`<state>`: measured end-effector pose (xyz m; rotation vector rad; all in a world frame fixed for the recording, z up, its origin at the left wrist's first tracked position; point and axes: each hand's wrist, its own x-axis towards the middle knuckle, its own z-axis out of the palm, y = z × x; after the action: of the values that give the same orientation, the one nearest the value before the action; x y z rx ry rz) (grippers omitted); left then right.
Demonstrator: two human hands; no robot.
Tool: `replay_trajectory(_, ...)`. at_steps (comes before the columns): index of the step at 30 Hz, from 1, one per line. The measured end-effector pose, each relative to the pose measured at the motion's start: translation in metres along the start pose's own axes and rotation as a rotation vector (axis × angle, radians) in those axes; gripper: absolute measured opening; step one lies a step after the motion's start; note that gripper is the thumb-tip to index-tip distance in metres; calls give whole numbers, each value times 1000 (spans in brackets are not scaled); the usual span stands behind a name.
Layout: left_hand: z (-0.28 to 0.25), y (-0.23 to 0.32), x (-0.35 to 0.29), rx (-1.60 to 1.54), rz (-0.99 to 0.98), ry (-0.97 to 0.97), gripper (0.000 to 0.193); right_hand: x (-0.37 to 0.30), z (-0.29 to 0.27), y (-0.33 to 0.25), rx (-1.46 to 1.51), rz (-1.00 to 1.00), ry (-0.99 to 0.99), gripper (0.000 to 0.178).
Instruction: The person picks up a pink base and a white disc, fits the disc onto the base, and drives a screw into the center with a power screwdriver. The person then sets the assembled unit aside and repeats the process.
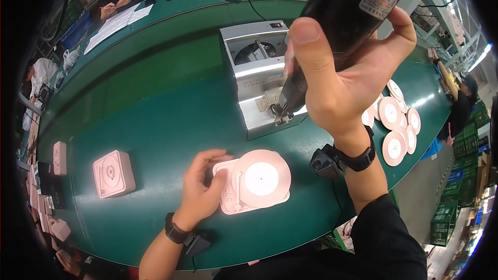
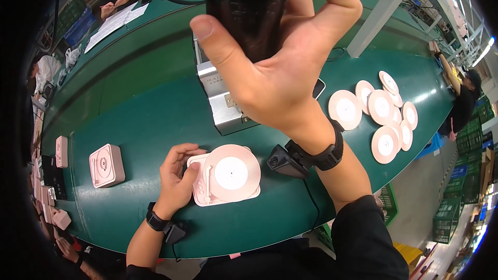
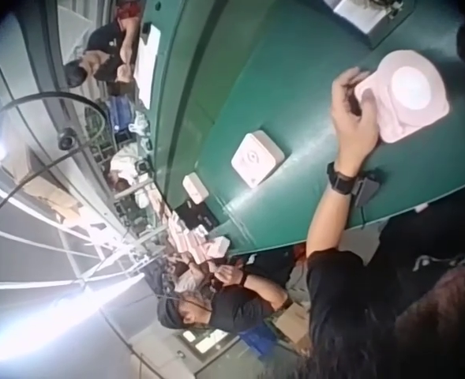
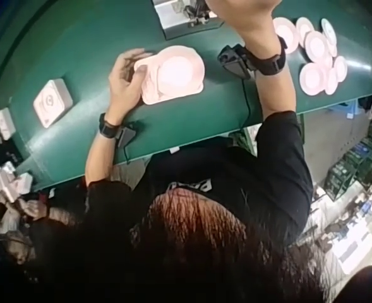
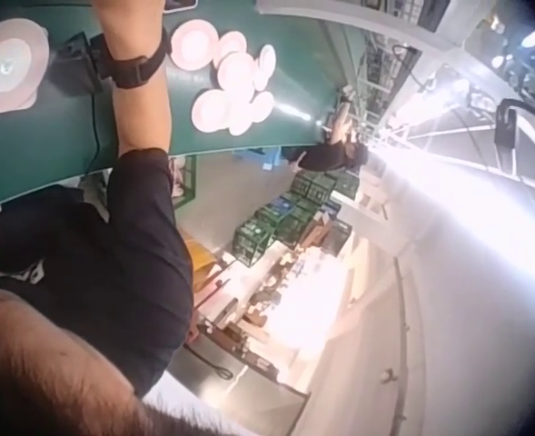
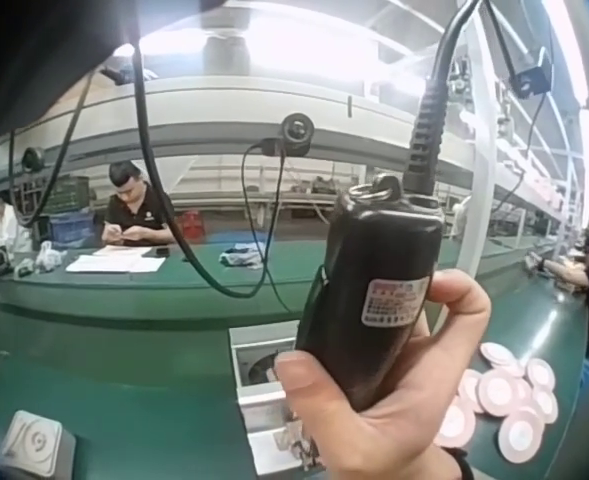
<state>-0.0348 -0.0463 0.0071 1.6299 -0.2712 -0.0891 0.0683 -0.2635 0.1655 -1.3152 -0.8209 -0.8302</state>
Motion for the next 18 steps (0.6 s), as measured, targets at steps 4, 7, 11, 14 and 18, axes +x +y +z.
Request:
replay_trajectory(4, -2, 0, -1, -47, -25, -1, 35, 1, 3, 4, 16, -5, 5, 37)
replay_trajectory(7, 0, 3, -1, -21, -11, -5, 35, 5, -4, 7, 23, -11, 8, 36)
replay_trajectory(11, -3, 6, 1, 4, -13, -33, 34, 2, -4, 4, 28, -16, 10, 36)
replay_trajectory(14, -4, 6, 1, 4, -20, -41, 33, 0, -18, -9, 30, 261, -83, 30)
replay_trajectory(18, -2, 6, 2, 9, 6, -26, 32, -1, -20, -19, -87, 388, -81, 27)
